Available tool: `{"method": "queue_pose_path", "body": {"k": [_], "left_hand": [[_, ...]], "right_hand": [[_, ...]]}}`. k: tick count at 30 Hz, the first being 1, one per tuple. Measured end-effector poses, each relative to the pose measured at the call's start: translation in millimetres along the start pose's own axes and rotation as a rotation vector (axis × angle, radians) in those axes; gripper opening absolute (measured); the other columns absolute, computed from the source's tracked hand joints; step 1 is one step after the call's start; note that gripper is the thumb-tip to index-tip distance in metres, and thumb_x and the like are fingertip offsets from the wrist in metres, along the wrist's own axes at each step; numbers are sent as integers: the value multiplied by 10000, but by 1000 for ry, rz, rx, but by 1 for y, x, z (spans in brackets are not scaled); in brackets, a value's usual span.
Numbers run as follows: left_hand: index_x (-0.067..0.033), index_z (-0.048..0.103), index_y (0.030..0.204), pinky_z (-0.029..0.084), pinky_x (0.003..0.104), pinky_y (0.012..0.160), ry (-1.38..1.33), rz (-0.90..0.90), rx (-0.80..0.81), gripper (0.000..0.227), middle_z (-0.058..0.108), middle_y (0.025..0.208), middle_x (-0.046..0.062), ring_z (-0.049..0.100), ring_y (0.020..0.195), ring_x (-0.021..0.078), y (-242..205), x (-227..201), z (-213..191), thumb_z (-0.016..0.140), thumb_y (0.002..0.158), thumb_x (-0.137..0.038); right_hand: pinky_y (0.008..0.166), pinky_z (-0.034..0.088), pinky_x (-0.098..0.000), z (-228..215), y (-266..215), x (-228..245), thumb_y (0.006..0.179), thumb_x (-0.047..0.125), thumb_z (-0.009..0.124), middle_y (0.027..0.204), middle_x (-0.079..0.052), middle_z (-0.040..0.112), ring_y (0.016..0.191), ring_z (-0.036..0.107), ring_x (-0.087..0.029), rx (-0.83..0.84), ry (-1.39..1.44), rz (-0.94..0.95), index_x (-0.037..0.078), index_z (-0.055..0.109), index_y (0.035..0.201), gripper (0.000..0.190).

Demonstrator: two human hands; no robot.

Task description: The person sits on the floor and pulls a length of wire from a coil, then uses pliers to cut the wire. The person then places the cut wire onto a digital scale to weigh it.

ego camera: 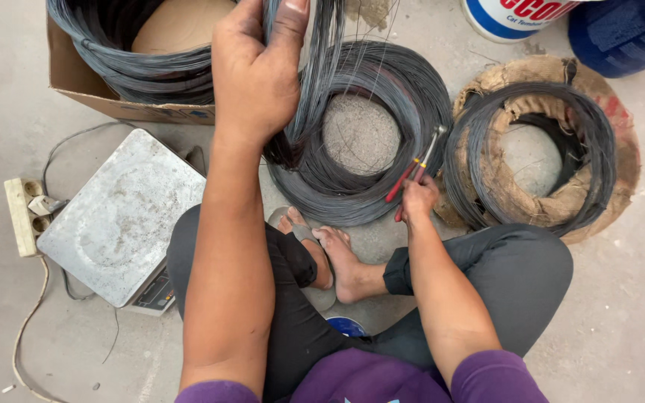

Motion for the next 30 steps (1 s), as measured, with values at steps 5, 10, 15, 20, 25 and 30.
{"method": "queue_pose_path", "body": {"k": [5,10,15,20,25,30], "left_hand": [[-116,430,659,345,269,550,-11,-38,-19,321,386,639,-65,337,641,66,-6,-1,2,486,880,-343],[-149,316,620,288,275,517,1,-83,-36,376,316,600,-74,281,605,65,-11,1,2,502,882,-345],[-158,306,602,268,279,494,58,-128,-11,395,288,569,-77,274,557,65,-11,2,5,505,874,-364],[-147,280,588,271,317,493,160,-149,-13,436,285,551,-56,283,551,92,-9,9,13,495,857,-413],[-144,332,590,281,322,493,176,-144,-41,413,296,553,-55,294,551,94,-8,18,20,481,838,-439],[-109,609,794,399,315,545,137,-122,-71,397,482,614,-45,367,610,90,-5,27,30,438,774,-467]], "right_hand": [[709,452,-258,-20,-21,81,530,5,573,947,-2,490,855,472,-147,111,62,-331,97,612,764,255],[902,426,-461,-34,-31,141,489,-15,537,1437,-9,334,1333,353,-337,439,529,-307,93,566,751,284],[1082,278,-497,-58,-55,201,467,112,568,1487,-60,229,1424,205,-283,732,672,-513,146,527,602,145],[1141,219,-522,-62,-63,214,499,112,574,1455,-113,280,1379,293,-315,830,743,-595,98,478,590,133],[1091,348,-500,-59,-75,212,512,127,617,1297,-181,447,1215,468,-331,880,694,-565,81,570,642,146],[709,571,-406,-42,-97,161,581,-59,488,1231,-186,474,1010,550,-281,821,574,-184,57,529,774,229]]}}
Point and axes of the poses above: each hand's wrist, its own y-axis towards the middle knuckle, its own z-axis out of the palm, x = y × z, the point moved 1 cm from there along y, towards the middle knuckle
